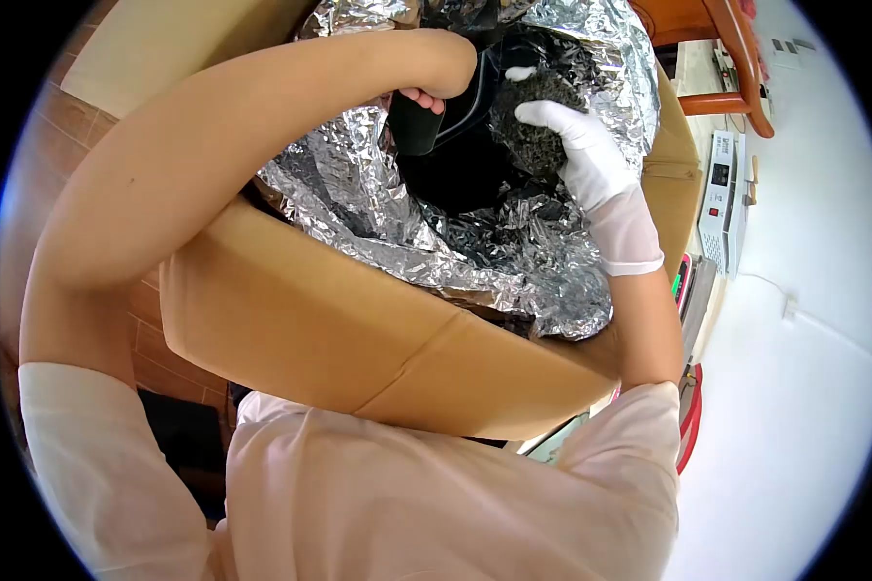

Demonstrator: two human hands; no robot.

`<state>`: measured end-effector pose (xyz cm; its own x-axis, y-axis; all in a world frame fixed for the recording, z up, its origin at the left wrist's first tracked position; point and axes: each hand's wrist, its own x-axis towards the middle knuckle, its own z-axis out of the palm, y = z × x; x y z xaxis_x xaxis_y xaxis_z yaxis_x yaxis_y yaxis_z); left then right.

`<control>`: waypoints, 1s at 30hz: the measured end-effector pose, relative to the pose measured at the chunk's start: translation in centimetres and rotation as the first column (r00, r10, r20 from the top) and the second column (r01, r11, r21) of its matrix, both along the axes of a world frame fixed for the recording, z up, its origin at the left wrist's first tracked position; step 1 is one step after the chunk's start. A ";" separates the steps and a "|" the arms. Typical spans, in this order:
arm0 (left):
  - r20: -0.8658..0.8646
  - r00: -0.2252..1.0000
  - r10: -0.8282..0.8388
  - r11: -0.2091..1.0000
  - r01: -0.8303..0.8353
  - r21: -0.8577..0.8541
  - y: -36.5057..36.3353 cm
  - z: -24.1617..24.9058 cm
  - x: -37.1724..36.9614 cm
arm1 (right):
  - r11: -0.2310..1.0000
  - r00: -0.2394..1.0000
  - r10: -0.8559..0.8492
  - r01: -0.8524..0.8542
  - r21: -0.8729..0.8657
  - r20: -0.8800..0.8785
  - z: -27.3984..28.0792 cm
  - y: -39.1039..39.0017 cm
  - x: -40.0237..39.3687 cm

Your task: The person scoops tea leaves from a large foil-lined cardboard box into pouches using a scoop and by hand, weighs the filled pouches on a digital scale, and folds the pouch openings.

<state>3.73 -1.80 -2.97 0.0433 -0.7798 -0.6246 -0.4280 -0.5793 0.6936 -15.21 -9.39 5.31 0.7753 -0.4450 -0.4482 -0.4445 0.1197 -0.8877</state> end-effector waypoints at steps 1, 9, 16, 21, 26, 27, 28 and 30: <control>-0.021 1.000 -0.003 1.000 0.003 0.009 0.0 0.4 -0.1 | 1.000 0.998 -0.019 0.018 0.014 0.057 0.3 0.3 0.2; 0.299 0.946 -0.127 0.991 0.131 0.006 0.9 2.2 -2.6 | 0.962 0.973 -0.153 0.187 -0.198 0.175 -2.3 2.6 2.1; 0.322 0.946 0.037 0.997 -0.013 -0.078 0.4 0.9 -1.5 | 0.938 0.965 -0.060 0.143 -0.316 0.256 -2.8 2.0 0.8; 0.372 0.922 0.106 0.994 -0.095 -0.049 1.3 5.0 -2.5 | 0.550 0.964 0.059 0.187 -0.814 0.261 -5.8 -0.3 -0.5; 0.365 0.926 0.096 0.969 -0.003 -0.248 2.5 8.0 -2.7 | 0.234 0.944 0.318 -0.165 -0.958 -0.085 -14.7 -1.1 -3.6; 0.374 0.924 0.076 0.971 0.017 -0.240 2.7 8.1 -3.1 | 0.149 0.885 0.325 -0.396 -0.906 -0.334 -16.5 -1.4 -3.8; 0.536 0.832 0.139 0.920 0.092 -0.382 3.2 7.9 -3.2 | 0.103 0.839 0.283 -0.508 -0.855 -0.464 -18.4 -1.3 -3.4; 0.668 0.716 0.202 0.852 0.207 -0.481 3.7 8.0 -3.8 | 0.078 0.702 0.284 -0.695 -0.714 -0.653 -21.0 -0.3 -2.1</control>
<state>-0.03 1.88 5.07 0.2856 -0.9571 0.0486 -0.8887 -0.2456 0.3871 -17.28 -9.73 -15.73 0.9221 -0.2427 -0.3015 -0.2606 -0.9653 -0.0197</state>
